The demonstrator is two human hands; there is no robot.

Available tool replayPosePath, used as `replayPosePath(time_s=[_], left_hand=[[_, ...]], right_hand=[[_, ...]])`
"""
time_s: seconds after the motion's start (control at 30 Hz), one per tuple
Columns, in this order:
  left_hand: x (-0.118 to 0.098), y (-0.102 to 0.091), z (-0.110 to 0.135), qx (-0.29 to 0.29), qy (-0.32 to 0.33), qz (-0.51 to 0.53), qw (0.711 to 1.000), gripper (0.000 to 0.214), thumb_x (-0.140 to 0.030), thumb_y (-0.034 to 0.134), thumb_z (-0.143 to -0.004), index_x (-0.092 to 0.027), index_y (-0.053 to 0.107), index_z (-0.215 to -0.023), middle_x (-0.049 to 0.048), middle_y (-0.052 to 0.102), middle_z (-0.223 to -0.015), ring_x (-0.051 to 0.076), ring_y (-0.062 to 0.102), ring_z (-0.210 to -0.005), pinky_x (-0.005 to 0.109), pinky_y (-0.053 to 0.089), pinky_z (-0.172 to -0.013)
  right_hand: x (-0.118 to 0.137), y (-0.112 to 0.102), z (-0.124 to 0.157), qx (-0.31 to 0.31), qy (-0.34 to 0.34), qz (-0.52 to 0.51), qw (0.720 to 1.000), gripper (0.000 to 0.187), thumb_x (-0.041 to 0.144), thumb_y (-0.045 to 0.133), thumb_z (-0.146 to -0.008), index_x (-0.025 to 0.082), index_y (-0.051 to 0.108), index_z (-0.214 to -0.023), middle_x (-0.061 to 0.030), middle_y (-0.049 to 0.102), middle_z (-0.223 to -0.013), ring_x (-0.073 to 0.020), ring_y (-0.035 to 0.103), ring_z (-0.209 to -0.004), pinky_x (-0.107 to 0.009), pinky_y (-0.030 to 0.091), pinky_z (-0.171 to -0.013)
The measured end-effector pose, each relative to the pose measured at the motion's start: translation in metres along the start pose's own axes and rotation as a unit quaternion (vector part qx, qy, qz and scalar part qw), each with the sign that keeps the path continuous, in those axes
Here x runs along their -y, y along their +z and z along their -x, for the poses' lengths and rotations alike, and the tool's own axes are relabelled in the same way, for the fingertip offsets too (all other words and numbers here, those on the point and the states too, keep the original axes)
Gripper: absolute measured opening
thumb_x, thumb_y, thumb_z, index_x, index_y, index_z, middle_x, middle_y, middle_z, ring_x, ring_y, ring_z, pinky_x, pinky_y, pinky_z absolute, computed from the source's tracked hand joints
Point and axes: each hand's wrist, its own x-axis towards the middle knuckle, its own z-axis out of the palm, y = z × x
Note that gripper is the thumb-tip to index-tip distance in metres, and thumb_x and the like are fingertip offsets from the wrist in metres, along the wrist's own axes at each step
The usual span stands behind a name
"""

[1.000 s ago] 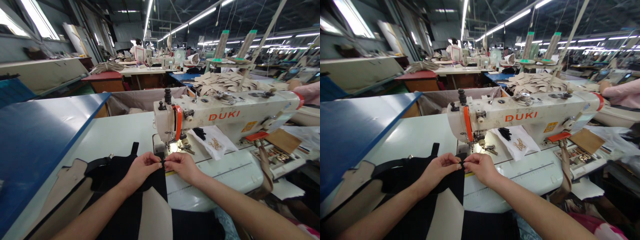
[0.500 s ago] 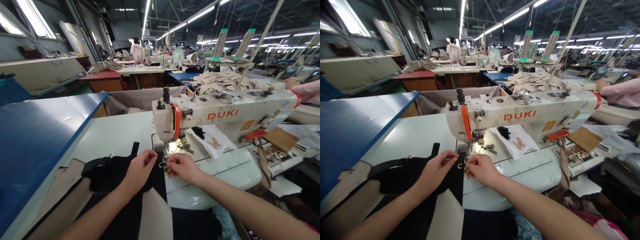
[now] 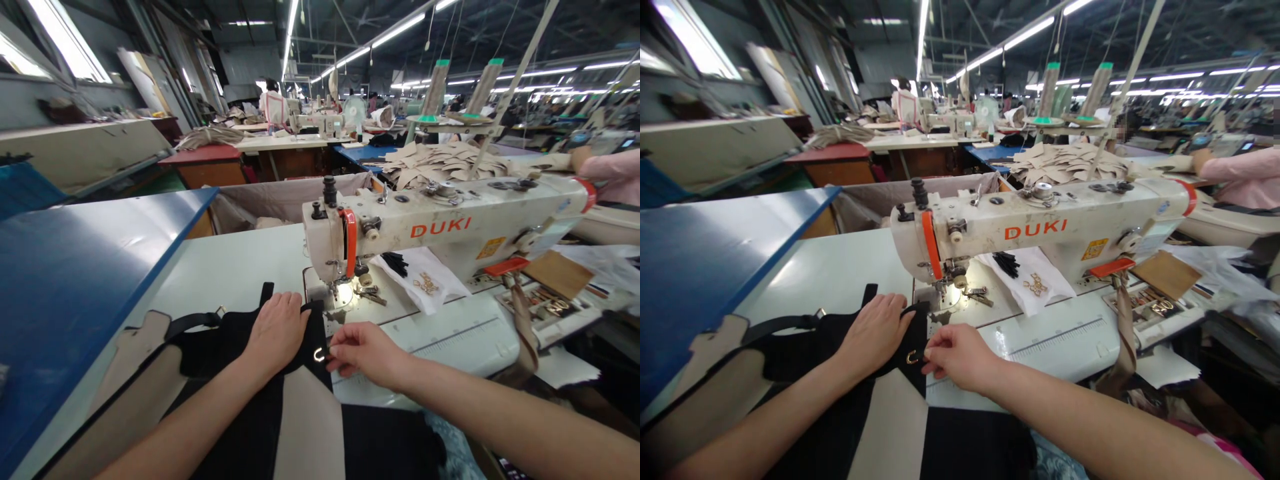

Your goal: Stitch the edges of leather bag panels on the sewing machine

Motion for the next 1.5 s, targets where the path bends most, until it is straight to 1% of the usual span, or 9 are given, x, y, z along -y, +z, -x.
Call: replayPosePath(time_s=[0.3,0.6,0.73,0.87,1.0,1.1,1.27,1.4,1.5], left_hand=[[-0.002,0.005,0.001,-0.043,-0.052,-0.002,0.998,0.026,-0.035,0.042,-0.087,-0.014,0.056,-0.079,0.011,0.058,-0.078,0.028,0.052,-0.083,0.038,0.039,-0.076],[0.001,0.005,-0.001,-0.044,-0.059,0.08,0.994,0.022,-0.033,0.041,-0.086,-0.017,0.055,-0.08,0.0083,0.059,-0.075,0.026,0.054,-0.081,0.037,0.04,-0.076],[0.001,0.005,-0.003,-0.031,-0.07,0.109,0.991,0.025,-0.033,0.037,-0.087,-0.019,0.054,-0.075,0.008,0.06,-0.074,0.026,0.055,-0.081,0.037,0.04,-0.077],[0.006,0.005,-0.007,-0.018,-0.097,0.149,0.984,0.029,-0.037,0.035,-0.086,-0.02,0.054,-0.072,0.0097,0.062,-0.082,0.027,0.055,-0.087,0.038,0.04,-0.08],[0.014,0.002,-0.013,0.013,-0.124,0.207,0.97,0.031,-0.04,0.033,-0.086,-0.02,0.055,-0.075,0.0078,0.065,-0.086,0.025,0.058,-0.09,0.035,0.043,-0.078],[0.02,-0.001,-0.016,0.043,-0.13,0.254,0.957,0.03,-0.042,0.036,-0.084,-0.02,0.057,-0.086,0.0039,0.068,-0.081,0.021,0.062,-0.083,0.03,0.046,-0.07],[0.017,-0.001,-0.019,0.064,-0.145,0.281,0.947,0.018,-0.033,0.047,-0.077,-0.02,0.059,-0.082,0.0017,0.068,-0.078,0.019,0.063,-0.075,0.026,0.045,-0.065],[0.003,0.004,-0.023,0.042,-0.181,0.258,0.948,0.015,-0.029,0.048,-0.077,-0.02,0.059,-0.081,0.0036,0.067,-0.08,0.02,0.062,-0.077,0.028,0.042,-0.064],[-0.004,0.008,-0.025,0.021,-0.174,0.246,0.953,0.011,-0.027,0.05,-0.078,-0.021,0.059,-0.08,0.0035,0.066,-0.082,0.021,0.06,-0.081,0.029,0.042,-0.069]], right_hand=[[-0.007,-0.003,0.02,-0.03,-0.015,-0.041,0.999,0.011,0.017,0.069,-0.063,0.015,0.058,-0.064,0.0,0.064,-0.064,-0.017,0.064,-0.074,-0.024,0.046,-0.06],[0.009,0.005,0.028,-0.025,0.081,-0.19,0.978,0.009,0.013,0.069,-0.067,0.014,0.06,-0.066,-0.0011,0.062,-0.067,-0.0101,0.062,-0.067,-0.021,0.051,-0.064],[0.011,0.015,0.021,-0.035,0.062,-0.121,0.99,0.011,0.011,0.067,-0.068,0.014,0.06,-0.06,0.0019,0.056,-0.059,-0.0065,0.053,-0.055,-0.018,0.044,-0.055],[0.006,0.026,0.011,-0.078,0.021,-0.051,0.995,0.012,0.009,0.065,-0.067,0.015,0.061,-0.057,0.0037,0.049,-0.049,-0.0067,0.04,-0.048,-0.02,0.032,-0.048],[-0.004,0.036,0.002,-0.116,-0.004,-0.021,0.993,0.011,0.012,0.065,-0.065,0.017,0.06,-0.057,0.0047,0.048,-0.049,-0.0089,0.04,-0.048,-0.023,0.031,-0.049],[-0.008,0.039,-0.004,-0.135,-0.015,-0.012,0.991,0.011,0.015,0.063,-0.067,0.018,0.058,-0.057,0.0051,0.045,-0.048,-0.0093,0.039,-0.046,-0.023,0.03,-0.047],[-0.002,0.028,-0.011,-0.129,-0.03,-0.005,0.991,0.011,0.016,0.063,-0.066,0.017,0.058,-0.057,0.0049,0.045,-0.048,-0.0091,0.04,-0.047,-0.023,0.031,-0.048],[0.009,0.009,-0.012,-0.088,-0.008,-0.003,0.996,0.014,0.016,0.064,-0.066,0.018,0.056,-0.055,0.0043,0.048,-0.047,-0.0096,0.043,-0.045,-0.024,0.036,-0.048],[0.014,-0.003,-0.013,-0.062,0.005,0.007,0.998,0.017,0.014,0.063,-0.067,0.019,0.055,-0.052,0.0042,0.049,-0.045,-0.0097,0.046,-0.044,-0.023,0.04,-0.049]])
